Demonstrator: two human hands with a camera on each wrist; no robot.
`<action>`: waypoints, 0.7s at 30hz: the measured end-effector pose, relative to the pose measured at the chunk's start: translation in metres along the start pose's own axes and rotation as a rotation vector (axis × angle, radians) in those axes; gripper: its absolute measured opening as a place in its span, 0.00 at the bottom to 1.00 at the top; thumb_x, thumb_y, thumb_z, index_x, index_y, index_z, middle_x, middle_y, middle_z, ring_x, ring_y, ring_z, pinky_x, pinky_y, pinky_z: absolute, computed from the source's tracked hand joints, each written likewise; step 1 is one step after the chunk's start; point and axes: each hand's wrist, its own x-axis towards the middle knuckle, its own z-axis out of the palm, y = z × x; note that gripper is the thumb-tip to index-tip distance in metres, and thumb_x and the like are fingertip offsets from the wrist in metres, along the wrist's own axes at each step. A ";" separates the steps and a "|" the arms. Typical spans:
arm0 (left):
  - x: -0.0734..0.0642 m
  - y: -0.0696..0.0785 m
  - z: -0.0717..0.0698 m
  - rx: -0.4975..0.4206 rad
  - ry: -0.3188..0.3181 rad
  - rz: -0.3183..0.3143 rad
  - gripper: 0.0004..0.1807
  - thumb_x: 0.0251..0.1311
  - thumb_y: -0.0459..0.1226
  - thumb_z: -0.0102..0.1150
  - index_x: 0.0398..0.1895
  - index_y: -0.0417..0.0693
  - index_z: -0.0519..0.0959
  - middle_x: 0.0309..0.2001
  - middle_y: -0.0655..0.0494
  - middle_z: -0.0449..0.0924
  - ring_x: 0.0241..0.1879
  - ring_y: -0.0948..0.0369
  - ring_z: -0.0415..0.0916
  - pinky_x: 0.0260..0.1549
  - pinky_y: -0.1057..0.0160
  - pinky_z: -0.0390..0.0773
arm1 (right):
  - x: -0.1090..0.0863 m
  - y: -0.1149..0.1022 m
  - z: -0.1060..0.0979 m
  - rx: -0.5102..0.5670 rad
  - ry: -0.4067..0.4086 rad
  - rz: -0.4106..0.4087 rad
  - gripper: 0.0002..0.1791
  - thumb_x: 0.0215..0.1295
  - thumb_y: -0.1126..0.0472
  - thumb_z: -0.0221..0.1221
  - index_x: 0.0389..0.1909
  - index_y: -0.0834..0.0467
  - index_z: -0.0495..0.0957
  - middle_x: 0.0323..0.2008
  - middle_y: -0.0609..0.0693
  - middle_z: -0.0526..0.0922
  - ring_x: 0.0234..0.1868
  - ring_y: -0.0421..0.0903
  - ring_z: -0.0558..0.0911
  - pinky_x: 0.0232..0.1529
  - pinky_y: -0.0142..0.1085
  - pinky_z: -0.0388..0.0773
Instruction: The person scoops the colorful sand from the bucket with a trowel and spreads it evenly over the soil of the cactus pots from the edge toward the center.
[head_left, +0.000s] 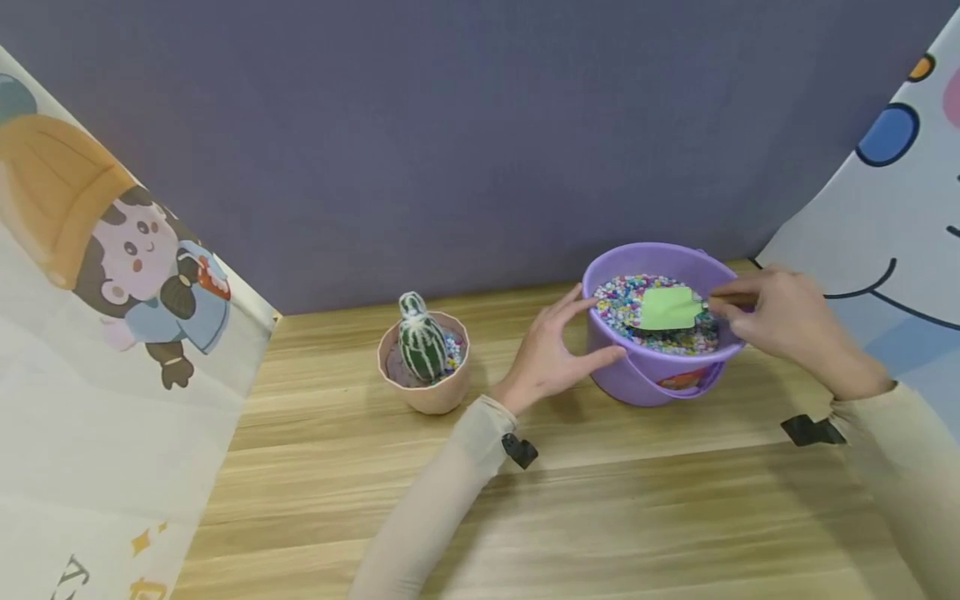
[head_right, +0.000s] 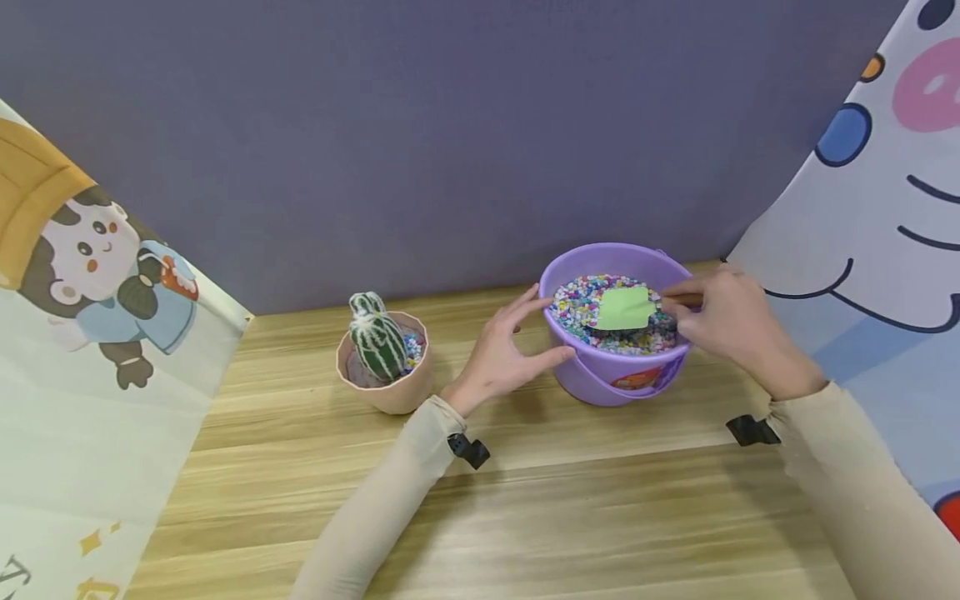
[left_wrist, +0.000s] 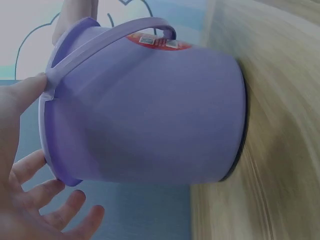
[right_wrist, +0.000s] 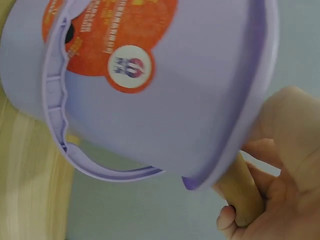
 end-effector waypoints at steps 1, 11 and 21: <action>0.000 0.000 0.000 -0.011 0.004 -0.002 0.46 0.56 0.60 0.77 0.77 0.62 0.73 0.85 0.69 0.53 0.84 0.49 0.55 0.77 0.32 0.61 | -0.001 0.000 -0.002 0.008 0.001 0.008 0.14 0.65 0.59 0.71 0.47 0.63 0.91 0.36 0.59 0.93 0.34 0.50 0.80 0.28 0.33 0.69; -0.001 -0.004 0.002 -0.066 0.033 0.007 0.46 0.57 0.56 0.78 0.79 0.61 0.71 0.85 0.68 0.54 0.83 0.45 0.56 0.78 0.33 0.60 | -0.005 0.002 -0.014 0.128 -0.064 0.166 0.22 0.70 0.47 0.69 0.53 0.59 0.90 0.46 0.63 0.92 0.40 0.42 0.84 0.33 0.27 0.71; -0.002 -0.003 0.007 -0.075 0.044 0.012 0.47 0.56 0.55 0.79 0.79 0.59 0.71 0.84 0.67 0.55 0.82 0.43 0.58 0.77 0.32 0.61 | -0.015 0.007 -0.014 0.125 -0.051 0.160 0.21 0.71 0.48 0.69 0.54 0.59 0.89 0.50 0.66 0.90 0.46 0.54 0.86 0.35 0.27 0.70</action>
